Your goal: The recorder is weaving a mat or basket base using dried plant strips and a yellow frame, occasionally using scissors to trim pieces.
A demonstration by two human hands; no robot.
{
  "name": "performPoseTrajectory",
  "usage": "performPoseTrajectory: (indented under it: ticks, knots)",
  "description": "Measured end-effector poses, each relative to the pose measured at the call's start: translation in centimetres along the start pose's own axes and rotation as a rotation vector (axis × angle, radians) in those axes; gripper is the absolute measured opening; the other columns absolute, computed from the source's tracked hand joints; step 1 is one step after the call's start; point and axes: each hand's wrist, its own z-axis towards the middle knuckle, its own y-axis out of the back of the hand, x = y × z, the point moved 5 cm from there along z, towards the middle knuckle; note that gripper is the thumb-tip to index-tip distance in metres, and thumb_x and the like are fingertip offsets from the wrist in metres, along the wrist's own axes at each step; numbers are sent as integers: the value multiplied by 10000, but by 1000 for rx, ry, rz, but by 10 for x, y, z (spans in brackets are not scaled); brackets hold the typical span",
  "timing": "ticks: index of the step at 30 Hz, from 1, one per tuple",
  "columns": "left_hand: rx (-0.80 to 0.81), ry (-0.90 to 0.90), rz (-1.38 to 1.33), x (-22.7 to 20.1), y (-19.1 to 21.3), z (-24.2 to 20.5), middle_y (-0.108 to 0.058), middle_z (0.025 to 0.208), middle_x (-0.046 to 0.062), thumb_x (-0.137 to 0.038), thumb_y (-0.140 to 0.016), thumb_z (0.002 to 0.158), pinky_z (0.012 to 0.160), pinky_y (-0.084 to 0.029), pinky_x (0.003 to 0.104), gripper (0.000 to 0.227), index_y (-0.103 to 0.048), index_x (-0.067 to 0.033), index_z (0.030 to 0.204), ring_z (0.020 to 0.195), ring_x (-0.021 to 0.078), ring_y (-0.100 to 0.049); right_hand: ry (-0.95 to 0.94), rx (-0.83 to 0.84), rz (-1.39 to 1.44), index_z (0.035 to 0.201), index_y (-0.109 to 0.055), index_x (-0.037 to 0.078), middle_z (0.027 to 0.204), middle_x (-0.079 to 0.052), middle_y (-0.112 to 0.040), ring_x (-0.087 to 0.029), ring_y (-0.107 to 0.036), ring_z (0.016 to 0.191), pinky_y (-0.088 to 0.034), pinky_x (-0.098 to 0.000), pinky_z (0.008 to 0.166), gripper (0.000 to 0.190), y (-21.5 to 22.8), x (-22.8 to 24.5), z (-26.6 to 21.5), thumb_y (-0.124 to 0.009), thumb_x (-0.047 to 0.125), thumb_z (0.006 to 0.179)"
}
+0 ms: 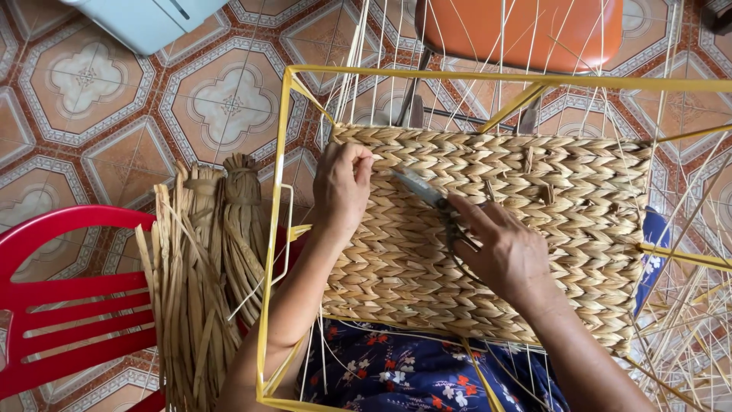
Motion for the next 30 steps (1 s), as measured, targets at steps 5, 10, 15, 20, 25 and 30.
performPoseTrajectory:
  ticks: [5,10,15,20,25,30]
  knots:
    - [73,22,117,4,-14,3,-554,892,68,-105,-656,993,752,-535,348,150,-530,-95,912,841,218,-571,46,35,-129,1503,-482,375,860,-41,-628,-183,-653,712,-547,-328,484,710,17,24,23,-744,476,850]
    - [41,-117,182,-7,-13,5,-490,912,85,-37,-581,1014,810,-519,349,103,-509,-83,956,853,215,-527,93,36,-170,1530,-427,364,897,-43,-624,-167,-653,746,-589,-326,525,756,2,17,38,-725,500,849]
    - [49,-174,206,-12,-14,6,-471,915,87,-4,-568,1003,791,-514,345,112,-502,-85,961,848,219,-505,90,205,-194,1610,-354,347,1021,-64,-654,-126,-634,570,-578,-308,413,783,1,23,44,-666,497,908]
    - [-1,-26,124,-11,2,12,-515,950,101,-60,-584,1033,788,-533,347,85,-514,-78,989,873,222,-536,20,309,-143,1583,-337,374,1354,-103,-604,-112,-633,440,-539,-260,373,686,5,26,38,-616,481,965]
    - [90,4,27,-27,21,4,-546,985,104,-52,-610,1003,802,-542,365,93,-529,-59,1049,906,221,-570,-64,111,41,1515,-450,396,1040,4,-730,-128,-645,540,-518,-316,402,622,1,-12,18,-673,455,937]
    - [165,-44,70,-26,7,-8,-533,933,121,-109,-713,906,750,-548,363,186,-533,-90,948,868,240,-561,23,0,-49,1462,-505,394,930,-22,-663,-159,-674,684,-565,-311,467,667,10,-18,0,-746,460,843]
